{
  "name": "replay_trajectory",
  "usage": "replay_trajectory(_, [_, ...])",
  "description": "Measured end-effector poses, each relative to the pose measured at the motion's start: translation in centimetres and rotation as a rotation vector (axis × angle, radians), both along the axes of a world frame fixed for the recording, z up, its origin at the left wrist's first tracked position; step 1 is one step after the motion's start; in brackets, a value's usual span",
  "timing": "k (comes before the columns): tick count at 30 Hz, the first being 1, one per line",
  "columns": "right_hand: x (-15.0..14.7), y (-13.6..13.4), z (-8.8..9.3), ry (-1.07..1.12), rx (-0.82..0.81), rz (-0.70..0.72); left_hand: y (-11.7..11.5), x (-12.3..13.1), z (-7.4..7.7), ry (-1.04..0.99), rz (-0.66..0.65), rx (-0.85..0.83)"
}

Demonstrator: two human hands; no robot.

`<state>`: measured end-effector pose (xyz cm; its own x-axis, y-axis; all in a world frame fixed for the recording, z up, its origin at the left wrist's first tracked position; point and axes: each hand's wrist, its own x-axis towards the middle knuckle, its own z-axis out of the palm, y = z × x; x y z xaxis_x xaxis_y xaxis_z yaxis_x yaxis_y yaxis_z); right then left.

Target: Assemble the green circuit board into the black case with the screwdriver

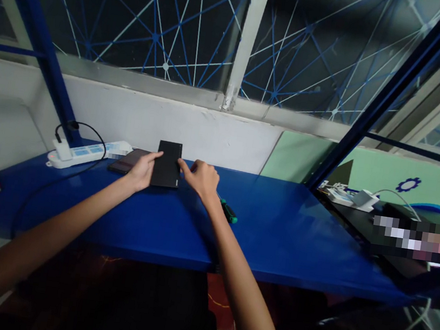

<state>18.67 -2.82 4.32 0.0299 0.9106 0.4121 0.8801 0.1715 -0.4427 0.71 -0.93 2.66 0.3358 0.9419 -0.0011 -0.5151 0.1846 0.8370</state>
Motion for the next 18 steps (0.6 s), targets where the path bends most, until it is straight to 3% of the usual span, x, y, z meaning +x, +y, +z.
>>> replay_trajectory(3, [-1.7, 0.3, -1.3, 0.083, -0.014, 0.069, 0.3, 0.3, -0.7, 0.011, 0.191, 0.003])
replay_trajectory(5, [-2.1, 0.2, -2.2, 0.197, -0.049, 0.188, 0.5, 0.3, -0.9, 0.039, 0.288, 0.027])
replay_trajectory(8, [-2.0, 0.1, -2.8, 0.400, -0.104, 0.308, 0.9, 0.2, -0.7, 0.054, 0.320, 0.010])
replay_trajectory(11, [-1.1, 0.9, -2.4, 0.482, -0.001, 0.244, 1.3, -0.4, -0.3, 0.044, 0.344, -0.014])
replay_trajectory(13, [0.1, 1.7, -1.9, 0.527, 0.042, 0.178, 1.5, -1.4, 0.2, 0.086, 0.309, -0.003])
replay_trajectory(15, [1.3, 2.7, -1.4, 0.568, 0.063, 0.108, 1.6, -3.0, 0.6, 0.233, 0.135, -0.006])
replay_trajectory(18, [2.6, 4.5, -1.3, 0.502, -0.041, -0.052, 1.6, -5.6, 1.1, 0.565, -0.118, 0.015])
